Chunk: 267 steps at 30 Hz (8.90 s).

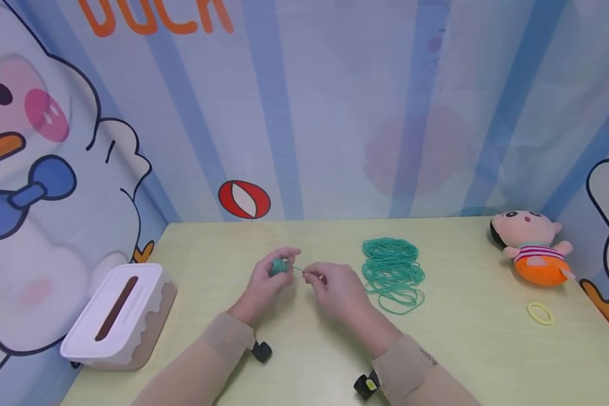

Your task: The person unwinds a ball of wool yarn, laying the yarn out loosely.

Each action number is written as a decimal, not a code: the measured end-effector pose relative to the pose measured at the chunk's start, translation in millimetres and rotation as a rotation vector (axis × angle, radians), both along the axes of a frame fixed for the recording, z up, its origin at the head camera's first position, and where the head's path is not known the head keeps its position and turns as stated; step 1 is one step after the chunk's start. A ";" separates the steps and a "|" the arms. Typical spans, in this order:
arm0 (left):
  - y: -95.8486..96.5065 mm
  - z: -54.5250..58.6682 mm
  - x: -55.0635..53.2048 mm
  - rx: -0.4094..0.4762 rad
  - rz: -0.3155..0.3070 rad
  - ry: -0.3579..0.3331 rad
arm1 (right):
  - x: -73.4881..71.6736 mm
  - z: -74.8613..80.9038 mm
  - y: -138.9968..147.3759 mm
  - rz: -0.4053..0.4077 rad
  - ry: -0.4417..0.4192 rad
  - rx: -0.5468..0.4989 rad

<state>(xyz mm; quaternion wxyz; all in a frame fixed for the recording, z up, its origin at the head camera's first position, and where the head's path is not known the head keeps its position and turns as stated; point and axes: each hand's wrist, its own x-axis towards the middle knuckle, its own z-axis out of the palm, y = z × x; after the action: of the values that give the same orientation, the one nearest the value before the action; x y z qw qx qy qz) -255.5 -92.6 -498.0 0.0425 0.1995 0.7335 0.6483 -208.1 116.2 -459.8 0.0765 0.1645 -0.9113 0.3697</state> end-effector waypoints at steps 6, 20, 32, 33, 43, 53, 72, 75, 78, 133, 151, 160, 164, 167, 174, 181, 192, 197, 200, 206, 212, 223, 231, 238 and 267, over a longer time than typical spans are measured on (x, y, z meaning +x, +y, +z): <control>1.9 -1.5 -2.5 0.076 0.000 -0.020 | 8.6 4.9 21.2 0.040 -0.011 -0.069; 1.1 -3.1 -2.5 0.063 0.208 -0.061 | 24.5 12.4 79.4 -0.013 -0.025 -0.114; -0.8 -1.2 -0.1 0.110 0.282 -0.024 | 32.6 11.9 139.6 -0.139 -0.103 -0.019; -0.9 -1.9 -0.7 0.112 0.283 -0.021 | 33.0 10.7 143.3 -0.144 -0.107 -0.009; 1.6 -4.6 -2.2 0.117 0.235 0.033 | 37.3 -1.3 169.9 -0.228 -0.202 0.095; 0.6 -5.4 -2.8 0.148 0.183 0.034 | 33.8 -11.6 190.1 -0.352 -0.253 0.205; 5.0 -6.3 -1.7 0.042 0.060 -0.018 | 24.0 4.1 86.0 -0.118 0.053 0.126; 4.3 -6.0 -2.2 0.045 0.042 -0.012 | 19.3 1.8 52.0 -0.011 0.054 0.083; 4.0 -5.4 -2.0 0.068 0.013 -0.004 | 13.4 -0.4 22.9 0.044 0.004 0.044; 1.7 -6.6 -4.3 0.148 0.208 0.018 | 33.1 -14.3 125.9 -0.203 0.264 -0.169; 0.1 -3.7 -0.8 0.151 0.232 0.015 | 34.5 -18.4 184.9 -0.323 -0.202 0.182; 4.2 -4.3 -1.3 0.111 0.130 0.005 | 30.0 -14.5 169.6 -0.316 -0.205 0.233; 5.3 -5.9 -2.6 0.114 0.122 -0.001 | 31.2 -4.8 135.2 -0.299 -0.069 0.167; 5.9 -5.0 -2.0 0.118 0.119 -0.007 | 29.4 -1.9 99.9 -0.224 0.008 0.116; 5.5 -4.2 -1.1 0.119 0.102 -0.011 | 15.3 -10.4 23.2 0.033 -0.024 0.044; 4.4 -4.7 -1.5 0.128 0.102 -0.017 | 1.1 -13.8 -8.7 0.106 -0.147 -0.007; 1.5 -3.8 -3.4 0.029 0.208 -0.021 | 8.6 2.3 9.9 0.071 -0.011 -0.073; 1.8 -4.8 -4.7 0.057 0.165 -0.007 | 12.4 6.7 23.3 0.073 0.059 -0.067; 1.6 -6.6 -5.5 0.070 0.144 -0.008 | 14.9 9.5 33.6 0.051 0.103 -0.066; 0.1 -7.1 -5.4 0.102 0.166 0.037 | 18.9 12.5 60.2 -0.003 0.150 -0.069; -0.7 -6.7 -4.4 0.133 0.203 0.052 | 25.2 11.0 86.6 -0.039 0.162 -0.082; -1.6 -3.6 -1.3 0.113 0.321 0.032 | 35.4 12.8 131.6 -0.126 0.095 -0.050; -0.4 -4.3 -2.0 0.077 0.362 0.014 | 36.1 11.4 164.2 -0.206 -0.079 0.080; 0.0 -5.6 -3.1 0.070 0.387 0.049 | 29.2 0.8 186.3 -0.276 -0.224 0.221; 4.4 1.0 1.5 0.054 0.128 0.051 | 8.5 -8.8 7.8 0.104 -0.052 0.079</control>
<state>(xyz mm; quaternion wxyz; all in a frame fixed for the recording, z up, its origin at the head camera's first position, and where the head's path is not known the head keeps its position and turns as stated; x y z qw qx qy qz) -254.0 -88.2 -497.0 -0.0232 0.1695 0.7279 0.6640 -199.6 124.0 -468.6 0.0268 0.2049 -0.9171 0.3410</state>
